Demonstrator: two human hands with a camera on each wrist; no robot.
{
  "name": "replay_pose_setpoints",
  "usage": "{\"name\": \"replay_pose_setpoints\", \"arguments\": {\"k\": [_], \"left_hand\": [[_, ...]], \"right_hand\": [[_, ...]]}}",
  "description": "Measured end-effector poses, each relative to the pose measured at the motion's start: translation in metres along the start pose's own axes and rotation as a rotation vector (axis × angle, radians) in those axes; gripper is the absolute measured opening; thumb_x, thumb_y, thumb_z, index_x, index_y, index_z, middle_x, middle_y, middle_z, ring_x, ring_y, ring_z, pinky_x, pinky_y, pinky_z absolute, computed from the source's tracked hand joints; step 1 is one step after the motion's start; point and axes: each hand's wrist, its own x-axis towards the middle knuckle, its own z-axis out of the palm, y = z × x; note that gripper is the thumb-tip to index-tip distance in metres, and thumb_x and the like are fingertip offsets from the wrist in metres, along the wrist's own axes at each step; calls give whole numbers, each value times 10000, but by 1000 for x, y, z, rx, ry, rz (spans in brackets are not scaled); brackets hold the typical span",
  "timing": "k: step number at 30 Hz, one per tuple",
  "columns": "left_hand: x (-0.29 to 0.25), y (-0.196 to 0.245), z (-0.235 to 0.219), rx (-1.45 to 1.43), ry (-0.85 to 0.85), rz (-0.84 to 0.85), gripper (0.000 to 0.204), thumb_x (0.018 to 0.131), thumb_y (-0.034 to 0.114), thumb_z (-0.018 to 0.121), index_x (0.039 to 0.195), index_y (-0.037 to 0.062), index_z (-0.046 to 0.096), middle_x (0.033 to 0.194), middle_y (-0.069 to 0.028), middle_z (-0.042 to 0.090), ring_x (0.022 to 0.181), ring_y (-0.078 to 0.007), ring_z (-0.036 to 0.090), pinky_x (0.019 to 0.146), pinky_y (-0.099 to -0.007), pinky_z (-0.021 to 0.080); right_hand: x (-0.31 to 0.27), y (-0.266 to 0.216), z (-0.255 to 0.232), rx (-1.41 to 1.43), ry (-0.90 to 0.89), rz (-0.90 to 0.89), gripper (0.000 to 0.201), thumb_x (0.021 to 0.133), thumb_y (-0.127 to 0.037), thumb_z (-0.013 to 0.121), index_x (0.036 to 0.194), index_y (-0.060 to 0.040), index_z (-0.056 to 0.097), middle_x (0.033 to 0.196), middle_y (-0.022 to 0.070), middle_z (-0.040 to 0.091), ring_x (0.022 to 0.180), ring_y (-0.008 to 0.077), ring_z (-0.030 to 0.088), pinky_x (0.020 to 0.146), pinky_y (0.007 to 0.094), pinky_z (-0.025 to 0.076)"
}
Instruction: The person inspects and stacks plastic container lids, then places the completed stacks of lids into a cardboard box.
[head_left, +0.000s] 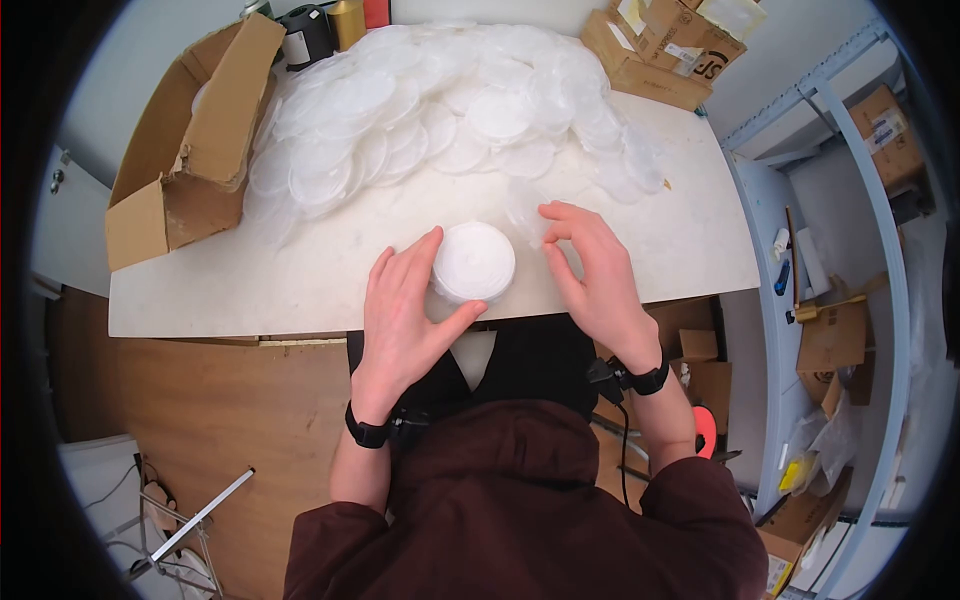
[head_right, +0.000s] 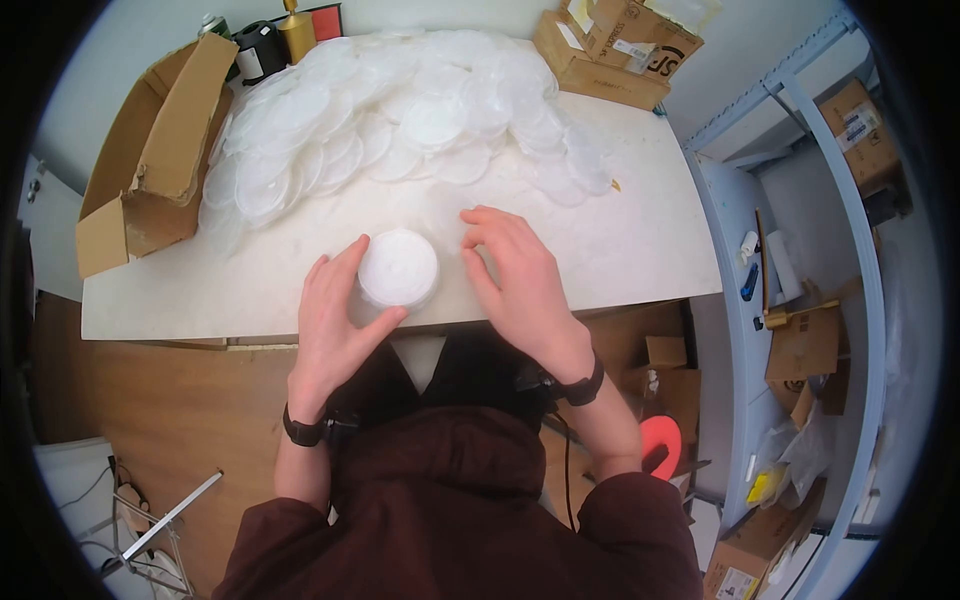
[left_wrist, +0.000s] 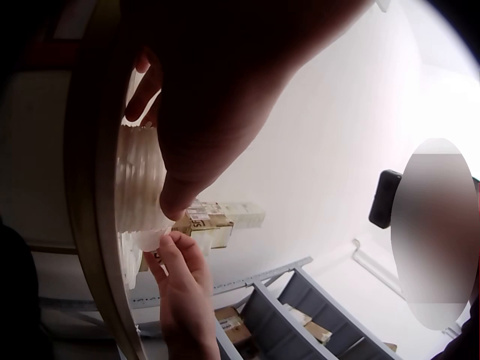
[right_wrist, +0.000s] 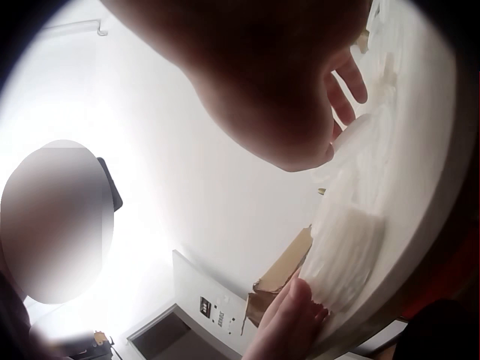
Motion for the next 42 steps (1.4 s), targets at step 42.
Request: {"name": "replay_pose_setpoints", "arguments": {"k": [42], "left_hand": [[1,5,-2,-155,42,-11,915,901,393,943,1668,66,565,1537,-133,707,1432,-331,641,1335,-594,344]], "right_hand": [[6,-32,-2,-76,-238,-363,199,905,-41,795,1073,-28,688,1313,148,754,1321,361,704,1080,469,606]]}}
